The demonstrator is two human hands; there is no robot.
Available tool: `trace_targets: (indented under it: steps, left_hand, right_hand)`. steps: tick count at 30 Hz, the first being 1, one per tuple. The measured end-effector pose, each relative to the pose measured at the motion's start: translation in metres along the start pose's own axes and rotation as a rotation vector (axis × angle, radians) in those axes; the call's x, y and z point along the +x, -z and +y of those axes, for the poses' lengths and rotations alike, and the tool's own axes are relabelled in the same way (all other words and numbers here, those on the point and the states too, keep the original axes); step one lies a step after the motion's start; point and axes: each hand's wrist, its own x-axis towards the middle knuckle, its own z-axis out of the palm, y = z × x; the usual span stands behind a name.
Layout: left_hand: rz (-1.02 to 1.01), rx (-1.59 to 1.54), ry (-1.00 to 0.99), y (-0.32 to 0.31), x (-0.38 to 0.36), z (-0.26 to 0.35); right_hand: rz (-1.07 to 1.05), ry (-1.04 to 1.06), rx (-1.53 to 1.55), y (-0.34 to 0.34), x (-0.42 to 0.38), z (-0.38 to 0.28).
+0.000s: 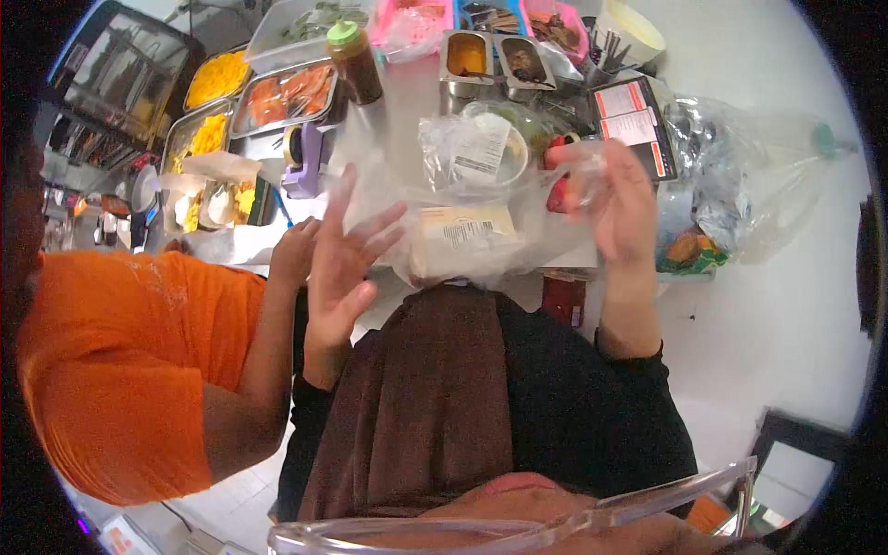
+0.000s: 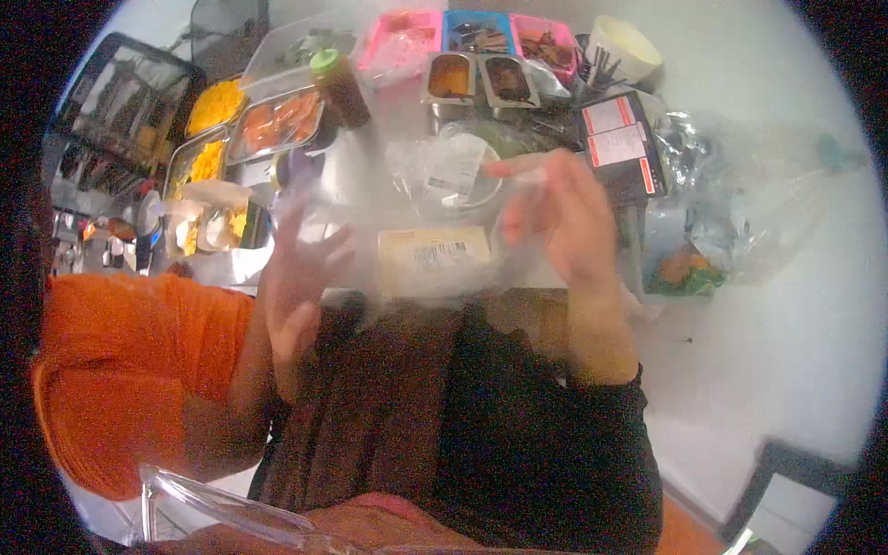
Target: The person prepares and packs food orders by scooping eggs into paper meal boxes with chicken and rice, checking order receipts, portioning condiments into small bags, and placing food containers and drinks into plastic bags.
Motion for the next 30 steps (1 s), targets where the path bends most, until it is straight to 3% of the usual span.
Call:
trace_targets:
  steps: [4, 5, 7, 8, 11, 14, 15, 16, 17, 19, 20, 23, 25, 27, 28, 30]
  left_hand:
    - [-0.173, -0.168, 0.009, -0.013, -0.003, -0.004]
    - [-0.18, -0.072, 0.021, -0.012, -0.003, -0.005]
    - [-0.188, 0.114, 0.041, -0.008, -0.001, -0.009]
    - [-0.328, 0.351, 0.118, 0.001, -0.002, -0.004]
    - [-0.482, 0.902, -0.197, 0.015, -0.003, -0.012]
    - [0.004, 0.806, 0.065, 0.035, -0.024, -0.056]
    - [0.135, 0.793, 0.154, 0.039, -0.028, -0.075]
    - [0.111, 0.969, 0.219, 0.04, -0.033, -0.099]
    - [-0.063, 1.001, 0.21, 0.056, -0.052, -0.159]
    - [-0.196, 1.125, 0.179, 0.058, -0.055, -0.189]
    - [-0.159, 1.219, 0.159, 0.055, -0.062, -0.192]
    - [-0.069, 1.446, 0.085, 0.024, -0.048, -0.154]
    - [-0.077, 1.435, 0.078, 0.018, -0.043, -0.146]
    - [-0.109, 1.374, 0.085, 0.015, -0.043, -0.147]
    - [-0.124, 1.331, 0.097, 0.014, -0.042, -0.15]
    - [-0.136, 1.224, 0.14, 0.011, -0.04, -0.151]
  right_hand:
    - [-0.096, -0.113, 0.036, -0.02, 0.005, 0.022]
    - [-0.095, -0.145, 0.03, -0.026, 0.006, 0.029]
    - [-0.256, -0.115, -0.313, -0.043, 0.001, 0.045]
    - [-0.331, -0.098, -0.482, -0.048, -0.002, 0.053]
    - [-0.309, -0.093, -0.457, -0.051, 0.005, 0.071]
    - [-0.177, 0.006, -0.109, -0.06, 0.009, 0.061]
    - [-0.232, -0.049, -0.068, -0.059, 0.009, 0.063]
    - [-0.287, -0.102, -0.027, -0.055, 0.009, 0.068]
    - [-0.344, -0.156, 0.012, -0.053, 0.009, 0.073]
    - [-0.512, -0.163, -0.079, -0.06, 0.004, 0.087]
    - [-0.592, -0.166, -0.125, -0.064, 0.0, 0.093]
    - [-0.465, -0.027, -0.104, -0.067, -0.006, 0.105]
    - [-0.431, -0.147, 0.156, -0.072, -0.007, 0.098]
    - [-0.451, -0.102, 0.053, -0.077, -0.008, 0.113]
    - [-0.486, -0.003, -0.184, -0.085, -0.007, 0.123]
    - [-0.75, 0.017, -0.496, -0.098, -0.018, 0.12]
